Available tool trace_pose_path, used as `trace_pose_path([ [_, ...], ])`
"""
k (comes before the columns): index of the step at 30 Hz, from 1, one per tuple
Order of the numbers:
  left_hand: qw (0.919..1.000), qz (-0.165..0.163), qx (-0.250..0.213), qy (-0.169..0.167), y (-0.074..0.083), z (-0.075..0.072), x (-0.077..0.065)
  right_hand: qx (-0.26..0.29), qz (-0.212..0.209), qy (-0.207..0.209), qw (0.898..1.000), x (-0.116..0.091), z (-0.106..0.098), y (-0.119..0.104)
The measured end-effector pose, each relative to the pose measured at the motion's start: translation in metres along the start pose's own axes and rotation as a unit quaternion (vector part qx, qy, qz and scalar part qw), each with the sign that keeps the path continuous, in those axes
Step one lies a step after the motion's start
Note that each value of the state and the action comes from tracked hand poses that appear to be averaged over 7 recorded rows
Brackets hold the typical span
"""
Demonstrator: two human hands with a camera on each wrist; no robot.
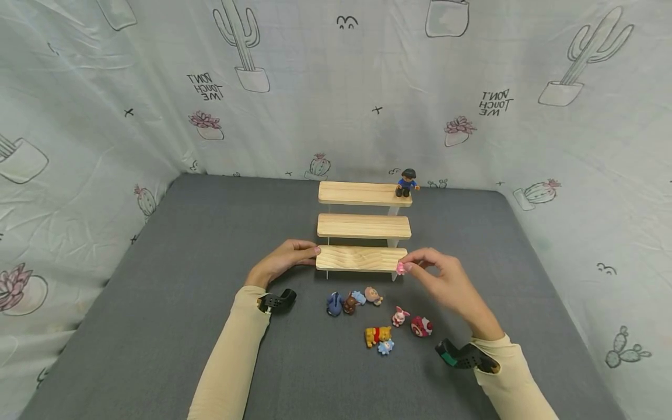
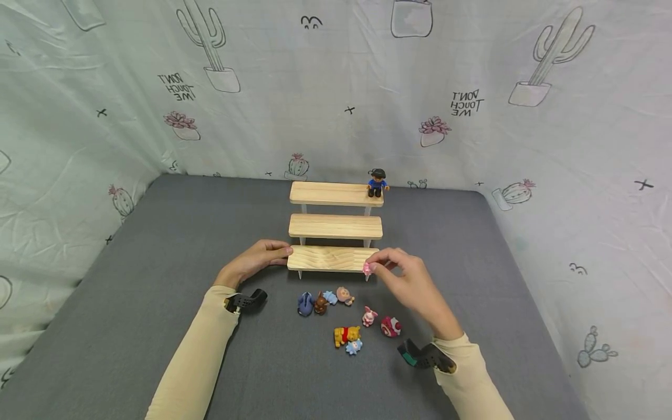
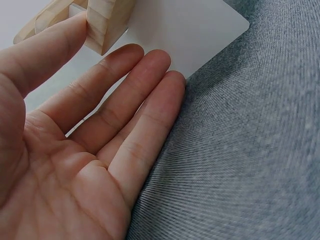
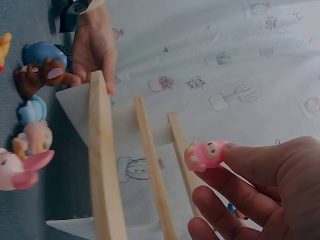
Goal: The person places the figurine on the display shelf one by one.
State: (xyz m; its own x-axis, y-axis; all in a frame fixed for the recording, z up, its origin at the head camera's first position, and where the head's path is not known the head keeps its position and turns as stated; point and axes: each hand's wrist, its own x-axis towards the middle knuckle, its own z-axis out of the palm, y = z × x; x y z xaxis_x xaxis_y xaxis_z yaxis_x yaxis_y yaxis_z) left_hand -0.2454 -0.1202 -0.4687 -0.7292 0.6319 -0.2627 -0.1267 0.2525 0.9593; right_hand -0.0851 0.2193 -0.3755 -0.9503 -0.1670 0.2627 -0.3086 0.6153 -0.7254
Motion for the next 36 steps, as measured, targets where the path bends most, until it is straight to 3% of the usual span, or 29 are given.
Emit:
trace_pose_path([
  [15,0.9999,0.01,-0.003,-0.004,-0.001,-0.001,0.0,-0.009,-0.104,0.021,0.994,0.03,-0.012,-0.02],
  [26,0.9999,-0.001,-0.001,-0.014,-0.005,0.001,-0.004,-0.027,-0.106,0.027,0.994,0.041,-0.016,-0.029],
  [36,0.9997,0.016,-0.003,-0.018,-0.008,-0.002,-0.005,-0.042,-0.132,0.033,0.99,0.062,-0.021,-0.039],
])
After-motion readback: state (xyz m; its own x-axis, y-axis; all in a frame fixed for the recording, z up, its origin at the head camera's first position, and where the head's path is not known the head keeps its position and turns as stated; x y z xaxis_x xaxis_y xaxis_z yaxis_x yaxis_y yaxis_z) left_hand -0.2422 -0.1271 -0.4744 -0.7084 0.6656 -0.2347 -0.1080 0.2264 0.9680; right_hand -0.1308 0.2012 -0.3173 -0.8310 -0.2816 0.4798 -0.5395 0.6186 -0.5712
